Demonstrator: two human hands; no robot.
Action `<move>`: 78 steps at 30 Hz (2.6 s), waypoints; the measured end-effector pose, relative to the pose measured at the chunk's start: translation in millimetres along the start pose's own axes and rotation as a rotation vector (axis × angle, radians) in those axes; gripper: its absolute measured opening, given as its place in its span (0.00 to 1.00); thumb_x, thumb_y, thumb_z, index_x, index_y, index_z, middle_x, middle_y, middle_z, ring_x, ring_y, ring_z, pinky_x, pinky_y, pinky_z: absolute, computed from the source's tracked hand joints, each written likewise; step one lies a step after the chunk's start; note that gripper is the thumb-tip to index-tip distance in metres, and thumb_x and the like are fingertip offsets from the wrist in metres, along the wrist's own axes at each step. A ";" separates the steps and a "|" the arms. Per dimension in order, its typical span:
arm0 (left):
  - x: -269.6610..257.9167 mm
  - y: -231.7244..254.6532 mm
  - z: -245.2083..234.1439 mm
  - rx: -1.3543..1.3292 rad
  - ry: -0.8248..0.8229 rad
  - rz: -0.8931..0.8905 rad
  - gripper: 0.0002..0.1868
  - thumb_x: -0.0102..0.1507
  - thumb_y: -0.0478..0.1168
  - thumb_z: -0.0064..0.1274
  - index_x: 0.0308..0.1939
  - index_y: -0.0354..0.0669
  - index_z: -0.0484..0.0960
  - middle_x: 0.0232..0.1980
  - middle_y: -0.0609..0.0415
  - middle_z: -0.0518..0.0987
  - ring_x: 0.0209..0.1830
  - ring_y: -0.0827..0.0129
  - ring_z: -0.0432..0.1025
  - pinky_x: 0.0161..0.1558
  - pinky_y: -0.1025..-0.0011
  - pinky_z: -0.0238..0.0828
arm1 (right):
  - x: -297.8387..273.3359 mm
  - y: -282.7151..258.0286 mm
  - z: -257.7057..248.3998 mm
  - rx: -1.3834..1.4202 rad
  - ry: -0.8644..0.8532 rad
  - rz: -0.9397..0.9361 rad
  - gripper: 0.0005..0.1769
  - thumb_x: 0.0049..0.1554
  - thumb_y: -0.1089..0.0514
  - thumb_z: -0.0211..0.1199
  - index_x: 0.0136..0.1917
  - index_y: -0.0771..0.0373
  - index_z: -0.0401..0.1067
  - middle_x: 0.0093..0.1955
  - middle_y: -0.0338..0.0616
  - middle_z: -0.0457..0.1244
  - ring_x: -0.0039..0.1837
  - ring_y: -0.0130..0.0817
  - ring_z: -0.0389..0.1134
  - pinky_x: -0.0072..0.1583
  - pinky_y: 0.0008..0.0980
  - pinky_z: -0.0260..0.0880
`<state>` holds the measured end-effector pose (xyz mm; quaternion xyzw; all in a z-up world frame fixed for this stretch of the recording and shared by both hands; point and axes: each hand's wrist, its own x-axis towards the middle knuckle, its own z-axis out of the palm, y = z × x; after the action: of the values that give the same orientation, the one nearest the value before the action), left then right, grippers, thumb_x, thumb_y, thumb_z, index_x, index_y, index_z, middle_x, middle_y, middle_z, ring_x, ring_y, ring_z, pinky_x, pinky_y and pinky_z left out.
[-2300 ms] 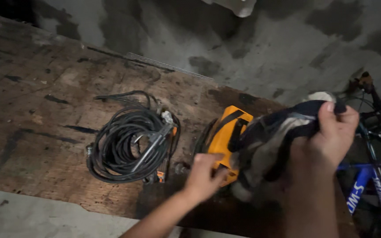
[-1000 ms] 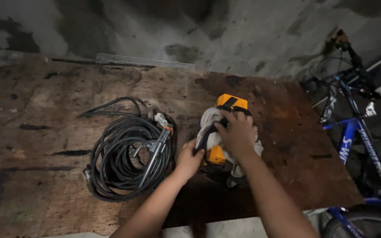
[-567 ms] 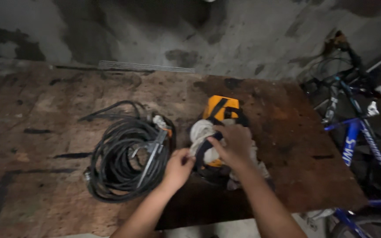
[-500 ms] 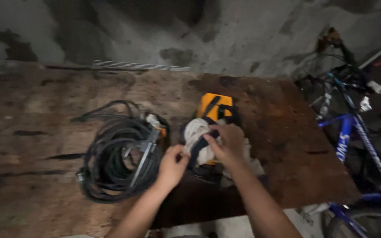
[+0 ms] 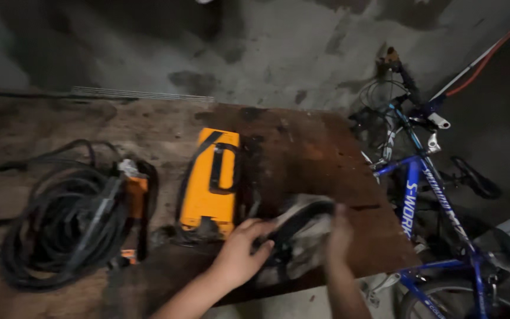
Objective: The person wipes a wooden table surface with a cloth. They move a yellow power tool and a coiled cable aside to access the surface, then continue wiping the table with the cloth.
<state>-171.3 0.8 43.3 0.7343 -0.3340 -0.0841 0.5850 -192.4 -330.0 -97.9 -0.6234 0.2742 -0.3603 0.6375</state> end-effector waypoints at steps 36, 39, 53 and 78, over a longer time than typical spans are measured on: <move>129.7 -167.8 178.8 0.676 -0.021 0.145 0.35 0.65 0.55 0.51 0.72 0.43 0.65 0.76 0.37 0.57 0.77 0.40 0.49 0.72 0.45 0.43 | 160.1 58.3 -216.3 -1.297 0.228 -0.171 0.35 0.55 0.35 0.59 0.71 0.52 0.66 0.74 0.56 0.54 0.67 0.65 0.57 0.61 0.66 0.59; 123.2 -166.9 173.6 0.735 -0.134 0.085 0.41 0.64 0.60 0.50 0.74 0.40 0.60 0.78 0.36 0.51 0.80 0.39 0.40 0.74 0.43 0.34 | 175.7 62.2 -228.5 -1.383 0.280 0.011 0.44 0.56 0.29 0.57 0.76 0.56 0.60 0.80 0.60 0.47 0.71 0.75 0.52 0.59 0.75 0.57; 138.5 -156.7 162.8 0.600 -0.304 -0.179 0.44 0.65 0.64 0.49 0.77 0.46 0.54 0.82 0.39 0.42 0.82 0.41 0.30 0.76 0.43 0.26 | 56.3 -27.0 -14.8 -1.393 -0.680 -0.264 0.61 0.41 0.33 0.75 0.82 0.41 0.54 0.85 0.64 0.37 0.81 0.72 0.41 0.66 0.67 0.49; 348.9 -220.9 189.5 0.589 -0.002 -0.140 0.39 0.69 0.56 0.43 0.77 0.37 0.55 0.81 0.34 0.47 0.81 0.38 0.38 0.74 0.43 0.30 | 310.6 85.3 166.5 -1.293 -0.518 -0.280 0.41 0.54 0.48 0.65 0.79 0.31 0.58 0.87 0.42 0.28 0.85 0.56 0.29 0.73 0.72 0.38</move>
<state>84.0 -336.4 -122.8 0.8935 -0.2929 -0.0246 0.3395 133.9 -482.6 -139.5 -0.9718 0.1902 -0.0442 0.1322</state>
